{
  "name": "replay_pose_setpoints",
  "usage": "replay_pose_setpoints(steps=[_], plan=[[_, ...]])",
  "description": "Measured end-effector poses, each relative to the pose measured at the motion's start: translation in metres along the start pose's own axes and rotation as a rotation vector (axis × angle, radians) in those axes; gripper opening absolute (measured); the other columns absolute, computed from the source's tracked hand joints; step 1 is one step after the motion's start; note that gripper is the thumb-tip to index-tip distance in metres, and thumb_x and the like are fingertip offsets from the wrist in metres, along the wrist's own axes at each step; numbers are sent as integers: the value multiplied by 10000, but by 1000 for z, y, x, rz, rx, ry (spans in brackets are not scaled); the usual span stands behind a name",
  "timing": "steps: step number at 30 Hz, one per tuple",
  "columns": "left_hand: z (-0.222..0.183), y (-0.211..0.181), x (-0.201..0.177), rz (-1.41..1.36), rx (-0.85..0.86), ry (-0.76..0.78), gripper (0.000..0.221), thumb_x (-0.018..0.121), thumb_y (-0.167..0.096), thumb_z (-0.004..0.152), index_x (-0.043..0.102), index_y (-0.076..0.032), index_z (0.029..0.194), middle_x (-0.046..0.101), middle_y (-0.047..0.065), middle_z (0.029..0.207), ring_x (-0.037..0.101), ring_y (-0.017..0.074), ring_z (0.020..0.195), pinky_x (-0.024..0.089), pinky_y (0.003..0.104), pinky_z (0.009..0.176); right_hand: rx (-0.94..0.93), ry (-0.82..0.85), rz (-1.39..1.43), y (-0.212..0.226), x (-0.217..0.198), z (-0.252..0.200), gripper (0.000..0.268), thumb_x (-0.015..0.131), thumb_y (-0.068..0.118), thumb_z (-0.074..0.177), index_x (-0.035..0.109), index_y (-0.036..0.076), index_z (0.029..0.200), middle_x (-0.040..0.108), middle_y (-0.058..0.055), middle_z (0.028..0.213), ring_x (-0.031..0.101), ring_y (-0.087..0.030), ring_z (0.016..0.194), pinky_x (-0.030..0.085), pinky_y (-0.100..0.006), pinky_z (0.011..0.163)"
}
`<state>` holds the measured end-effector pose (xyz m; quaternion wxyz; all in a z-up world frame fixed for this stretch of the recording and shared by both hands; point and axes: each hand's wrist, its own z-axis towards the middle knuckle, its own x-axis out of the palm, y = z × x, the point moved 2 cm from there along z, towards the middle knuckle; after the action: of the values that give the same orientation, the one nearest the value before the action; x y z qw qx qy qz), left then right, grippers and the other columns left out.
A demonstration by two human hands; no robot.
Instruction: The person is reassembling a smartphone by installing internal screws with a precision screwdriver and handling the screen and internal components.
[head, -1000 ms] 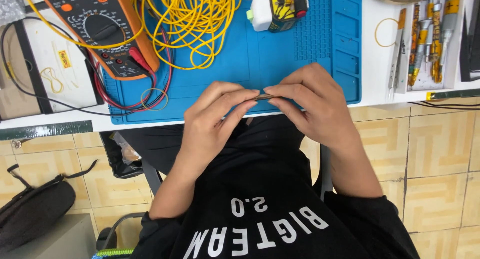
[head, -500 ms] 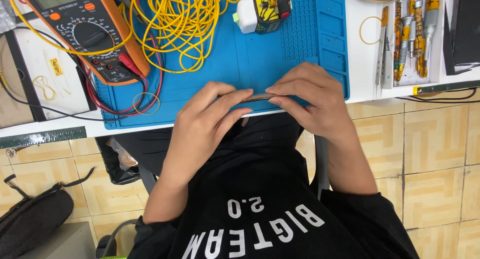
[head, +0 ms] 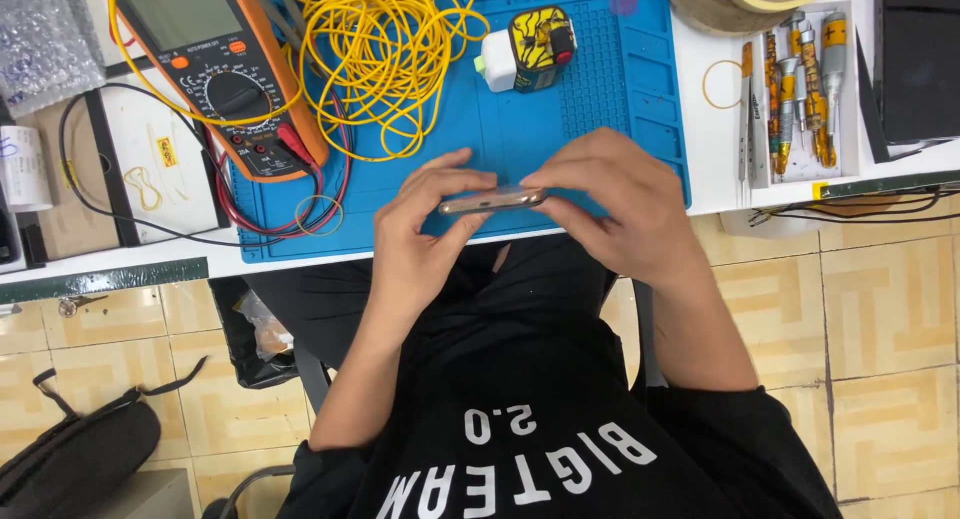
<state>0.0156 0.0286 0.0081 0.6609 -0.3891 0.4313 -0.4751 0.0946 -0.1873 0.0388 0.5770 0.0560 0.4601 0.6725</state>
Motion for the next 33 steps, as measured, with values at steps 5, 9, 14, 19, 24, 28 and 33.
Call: replay_pose_setpoints(steps=[5, 9, 14, 19, 24, 28, 33], plan=[[1, -7, -12, -155, 164, -54, 585, 998, -191, 864, 736, 8, 1347, 766, 167, 1321, 731, 346, 1328, 621, 483, 1130, -85, -21, -71, 0, 15, 0, 249, 885, -93, 976, 790, -35, 1199, 736, -121, 1024, 739, -306, 921, 648, -439, 832], [18, -22, -19, -90, 191, -36, 308, 956, -107, 910, 836, 9, 1168, 796, 128, 1069, 776, 276, 1039, 672, 394, 964, -117, -60, -47, -7, 27, 3, 265, 910, -112, 936, 816, -52, 1176, 796, -162, 1057, 774, -347, 947, 678, -446, 860], [19, -11, -32, -139, 179, -5, 139, 844, -61, 1018, 842, -1, 1143, 746, 133, 1034, 749, 238, 990, 670, 372, 893, -41, -18, 213, -31, 44, -5, 266, 826, -79, 994, 799, -39, 1256, 849, -206, 1136, 834, -401, 1070, 682, -488, 907], [17, -12, -31, -128, 187, -16, 134, 814, -40, 1035, 823, 23, 1153, 732, 159, 1063, 747, 254, 1013, 671, 384, 893, -25, 26, 238, -29, 38, 0, 241, 804, -91, 1008, 806, -59, 1247, 854, -232, 1116, 840, -418, 1045, 688, -503, 891], [16, -20, -20, -133, 156, -58, 129, 840, -65, 1026, 836, -10, 1142, 753, 138, 1068, 761, 256, 1074, 664, 356, 919, -58, 34, 217, -10, 29, 9, 251, 820, -111, 991, 785, -74, 1237, 838, -251, 1091, 833, -461, 1046, 691, -557, 887], [13, -11, -7, -325, 62, -10, 172, 888, -78, 975, 831, -10, 1122, 756, 162, 1082, 764, 257, 1100, 663, 373, 944, -72, -27, 213, -1, 25, 6, 254, 862, -5, 974, 801, -63, 1214, 838, -198, 1119, 835, -402, 1042, 708, -519, 915], [10, -8, 5, -586, -67, 2, 143, 821, -22, 1015, 773, 42, 1133, 751, 200, 1112, 774, 299, 1160, 678, 399, 984, 12, -63, 230, -3, 17, 2, 148, 807, -73, 998, 800, -64, 1146, 825, -176, 1008, 816, -349, 913, 719, -468, 859]])
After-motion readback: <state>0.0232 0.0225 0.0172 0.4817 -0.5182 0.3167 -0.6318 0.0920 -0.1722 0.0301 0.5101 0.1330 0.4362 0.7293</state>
